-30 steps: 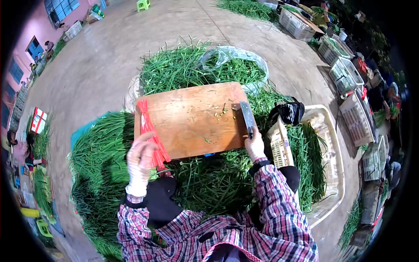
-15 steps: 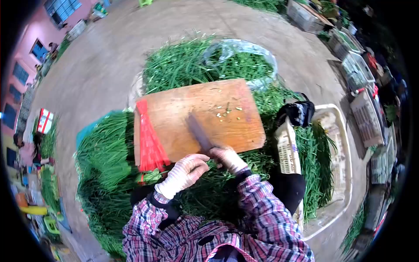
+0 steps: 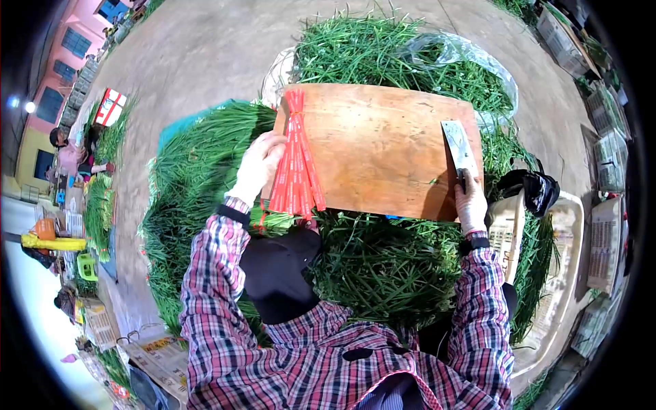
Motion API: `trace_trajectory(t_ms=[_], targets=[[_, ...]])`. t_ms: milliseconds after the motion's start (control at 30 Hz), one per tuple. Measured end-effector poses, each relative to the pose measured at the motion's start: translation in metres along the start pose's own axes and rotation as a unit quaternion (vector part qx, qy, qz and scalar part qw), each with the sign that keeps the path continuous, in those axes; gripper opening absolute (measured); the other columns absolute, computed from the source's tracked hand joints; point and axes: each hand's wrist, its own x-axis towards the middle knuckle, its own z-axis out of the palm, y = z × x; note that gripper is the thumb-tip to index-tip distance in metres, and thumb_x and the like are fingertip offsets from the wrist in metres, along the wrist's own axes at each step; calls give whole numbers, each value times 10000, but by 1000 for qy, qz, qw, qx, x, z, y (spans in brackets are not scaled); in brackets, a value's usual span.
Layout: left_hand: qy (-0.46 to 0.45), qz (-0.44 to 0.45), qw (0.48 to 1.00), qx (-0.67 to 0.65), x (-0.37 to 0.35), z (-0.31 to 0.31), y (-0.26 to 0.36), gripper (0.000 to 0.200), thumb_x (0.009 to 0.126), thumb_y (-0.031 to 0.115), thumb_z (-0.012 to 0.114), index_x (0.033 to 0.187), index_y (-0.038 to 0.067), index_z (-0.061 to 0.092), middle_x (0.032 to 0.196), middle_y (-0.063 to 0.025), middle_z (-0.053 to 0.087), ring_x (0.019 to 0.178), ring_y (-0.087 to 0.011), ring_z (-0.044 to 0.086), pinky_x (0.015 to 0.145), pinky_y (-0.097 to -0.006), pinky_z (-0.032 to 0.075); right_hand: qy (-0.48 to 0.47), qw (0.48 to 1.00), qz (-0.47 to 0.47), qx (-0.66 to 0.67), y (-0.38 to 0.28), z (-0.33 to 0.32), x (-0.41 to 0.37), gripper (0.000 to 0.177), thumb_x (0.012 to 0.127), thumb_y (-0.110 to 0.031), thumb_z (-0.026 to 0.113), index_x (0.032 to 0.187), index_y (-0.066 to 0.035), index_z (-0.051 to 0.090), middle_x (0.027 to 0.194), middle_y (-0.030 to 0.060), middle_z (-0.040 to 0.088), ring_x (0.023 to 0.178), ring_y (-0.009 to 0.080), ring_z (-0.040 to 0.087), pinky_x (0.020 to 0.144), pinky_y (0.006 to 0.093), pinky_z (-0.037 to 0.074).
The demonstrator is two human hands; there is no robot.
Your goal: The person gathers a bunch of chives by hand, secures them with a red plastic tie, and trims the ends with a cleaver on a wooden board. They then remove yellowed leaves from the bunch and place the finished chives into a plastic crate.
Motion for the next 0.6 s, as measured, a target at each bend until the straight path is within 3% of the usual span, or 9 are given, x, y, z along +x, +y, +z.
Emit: trace_trajectory(t_ms=[67,133,167,200,267,333,467,600], targets=[[-15,1,1000,19,-2,8,-18,257,903,196,595,1106,54,661,1172,-151,620,1199,-323,526,1042,-398,400,6,989,-22,-144,-24,-1,-5,429,799,-52,685,1220,-96,616,1085,143,633,1011,328,604,877,381,498],[-5,28,997,77,-7,10,-18,270,898,209,601,1121,66,658,1207,-142,612,1208,-331,520,1044,-397,403,31,985,-71,-155,-67,-11,-11,358,811,-100,689,1164,-75,637,1090,114,634,999,287,624,842,376,512],[-6,33,996,87,-6,11,-18,273,897,210,603,1127,74,658,1215,-139,611,1210,-331,518,1046,-397,402,2,999,-36,17,-76,5,-22,325,828,-125,686,1143,-57,646,1040,97,646,956,241,630,806,346,512],[-9,39,995,96,-5,14,-19,275,896,211,604,1133,82,659,1223,-137,610,1213,-331,517,1048,-397,402,-27,982,3,187,-86,20,-34,299,845,-149,684,1122,-39,654,990,79,658,912,196,636,771,315,511],[-41,4,996,80,-2,25,-25,305,913,226,590,1195,125,647,1307,-121,570,1270,-327,469,1079,-407,371,-228,913,142,307,-142,35,-64,235,885,-181,667,1046,-10,674,856,28,655,797,106,596,697,248,481],[-82,-8,992,94,4,32,-30,336,934,232,576,1255,146,626,1377,-120,526,1336,-333,409,1111,-420,334,-367,818,272,350,-200,49,-89,196,907,-198,652,984,-22,691,772,0,643,717,73,553,660,227,455],[-84,59,981,163,3,49,-42,350,931,262,572,1260,151,619,1404,-104,500,1343,-337,396,1101,-450,349,-371,733,314,476,-244,110,-129,235,908,-197,667,1033,2,662,810,11,656,689,87,568,630,232,464],[-117,58,970,203,0,59,-45,371,933,279,564,1283,160,596,1420,-110,476,1373,-332,361,1096,-463,357,-365,764,331,417,-270,144,-131,250,913,-224,677,1010,7,665,783,27,665,621,89,548,573,236,446]])
